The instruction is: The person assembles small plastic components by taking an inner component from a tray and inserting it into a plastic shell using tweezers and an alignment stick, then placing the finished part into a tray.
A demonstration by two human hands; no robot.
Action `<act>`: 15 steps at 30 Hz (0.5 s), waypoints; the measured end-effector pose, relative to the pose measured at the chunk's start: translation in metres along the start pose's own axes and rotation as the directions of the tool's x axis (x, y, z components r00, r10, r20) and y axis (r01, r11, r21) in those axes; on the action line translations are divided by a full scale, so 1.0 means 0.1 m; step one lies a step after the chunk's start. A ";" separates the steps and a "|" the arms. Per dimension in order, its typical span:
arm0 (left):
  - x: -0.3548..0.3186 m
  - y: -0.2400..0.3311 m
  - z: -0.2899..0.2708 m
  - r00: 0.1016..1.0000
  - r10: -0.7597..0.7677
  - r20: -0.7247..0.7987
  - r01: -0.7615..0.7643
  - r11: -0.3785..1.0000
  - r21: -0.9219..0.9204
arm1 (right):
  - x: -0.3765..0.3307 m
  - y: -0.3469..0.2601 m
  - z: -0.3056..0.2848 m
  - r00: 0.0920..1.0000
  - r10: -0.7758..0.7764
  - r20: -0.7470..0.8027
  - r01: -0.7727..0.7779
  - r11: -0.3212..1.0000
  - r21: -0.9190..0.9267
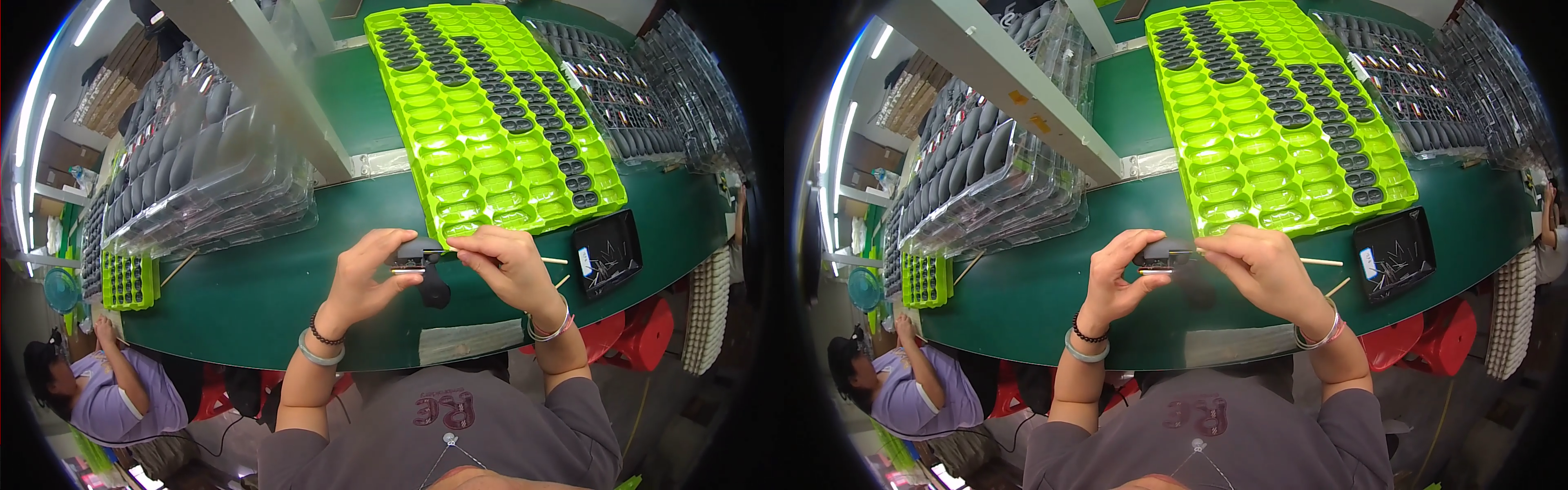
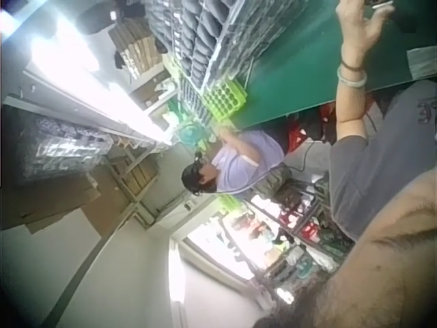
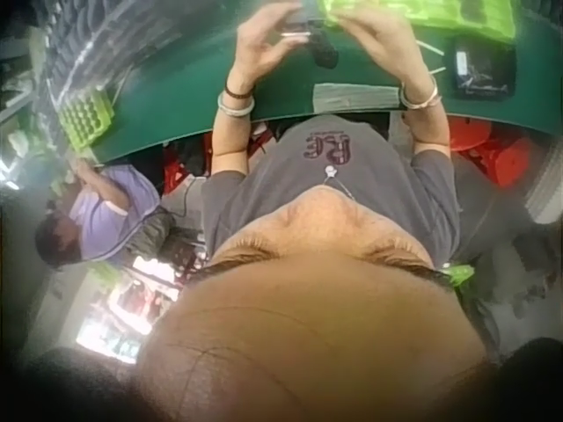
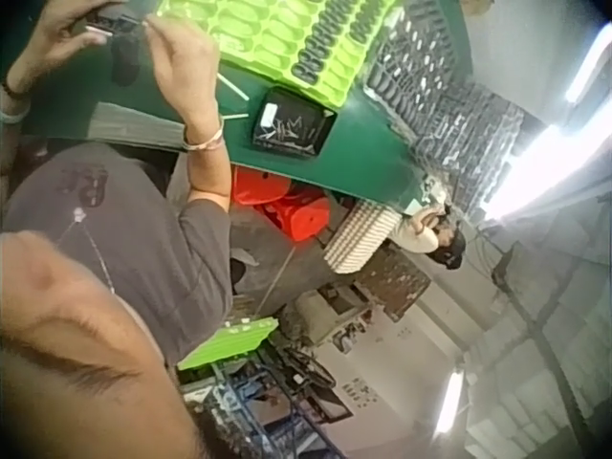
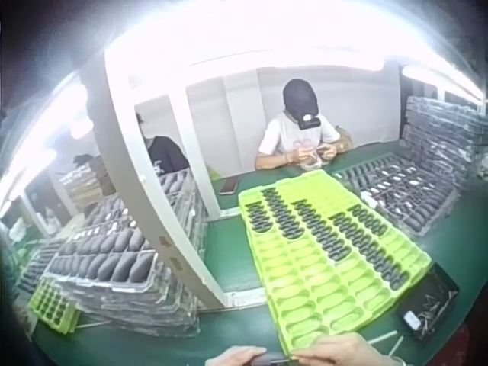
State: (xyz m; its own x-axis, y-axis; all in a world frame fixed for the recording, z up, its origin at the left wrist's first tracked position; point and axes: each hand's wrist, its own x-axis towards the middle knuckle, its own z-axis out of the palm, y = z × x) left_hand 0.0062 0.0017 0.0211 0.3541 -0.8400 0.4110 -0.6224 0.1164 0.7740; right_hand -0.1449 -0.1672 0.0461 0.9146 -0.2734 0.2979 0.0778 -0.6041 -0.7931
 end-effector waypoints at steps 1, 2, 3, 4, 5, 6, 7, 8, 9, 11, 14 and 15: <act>0.00 0.00 0.00 1.000 0.002 0.000 -0.002 1.000 0.004 | 0.00 0.01 0.00 1.000 0.005 0.012 -0.005 1.000 0.005; 0.00 0.01 0.00 1.000 0.003 -0.001 -0.003 1.000 0.007 | -0.01 0.02 0.00 1.000 0.010 0.024 -0.011 1.000 0.011; 0.00 0.01 0.00 1.000 0.005 0.000 -0.005 1.000 0.005 | -0.01 0.03 0.01 1.000 0.012 0.022 -0.012 1.000 0.009; 0.00 0.02 0.00 1.000 -0.001 0.002 0.001 1.000 0.000 | -0.02 0.05 0.02 0.999 0.018 0.036 -0.019 0.999 0.026; -0.01 0.02 0.00 1.000 -0.008 0.002 0.008 1.000 -0.004 | -0.03 0.06 0.04 0.998 0.023 0.050 -0.025 0.999 0.044; 0.00 0.03 0.00 1.000 -0.007 0.002 0.007 1.000 -0.005 | -0.03 0.06 0.04 0.998 0.023 0.050 -0.025 0.999 0.043; 0.00 0.03 0.00 1.000 -0.008 0.009 0.008 1.000 -0.007 | -0.03 0.07 0.04 0.998 0.022 0.054 -0.025 0.998 0.050; 0.00 0.04 0.00 1.000 -0.010 0.017 0.010 1.000 -0.009 | -0.03 0.07 0.04 0.998 0.021 0.059 -0.024 0.998 0.056; -0.01 0.04 -0.01 1.000 -0.010 0.016 0.010 1.000 -0.009 | -0.03 0.07 0.04 0.998 0.021 0.059 -0.024 0.998 0.056; -0.01 0.03 -0.01 1.000 -0.018 0.015 0.018 0.999 -0.034 | -0.02 0.07 0.03 0.996 0.027 0.082 -0.034 0.995 0.089; -0.01 0.04 -0.02 1.000 -0.021 0.019 0.022 0.999 -0.024 | -0.02 0.05 0.02 0.995 0.048 0.091 -0.058 0.991 0.121; -0.01 0.03 -0.02 1.000 -0.022 0.017 0.022 0.999 -0.024 | -0.01 0.04 0.01 0.995 0.046 0.093 -0.057 0.991 0.120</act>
State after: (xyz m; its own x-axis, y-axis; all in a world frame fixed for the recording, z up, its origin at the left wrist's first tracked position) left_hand 0.0053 0.0039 0.0245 0.3553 -0.8514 0.3859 -0.5974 0.1107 0.7943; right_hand -0.1454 -0.1686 0.0422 0.9500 -0.2306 0.2103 0.0723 -0.4929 -0.8671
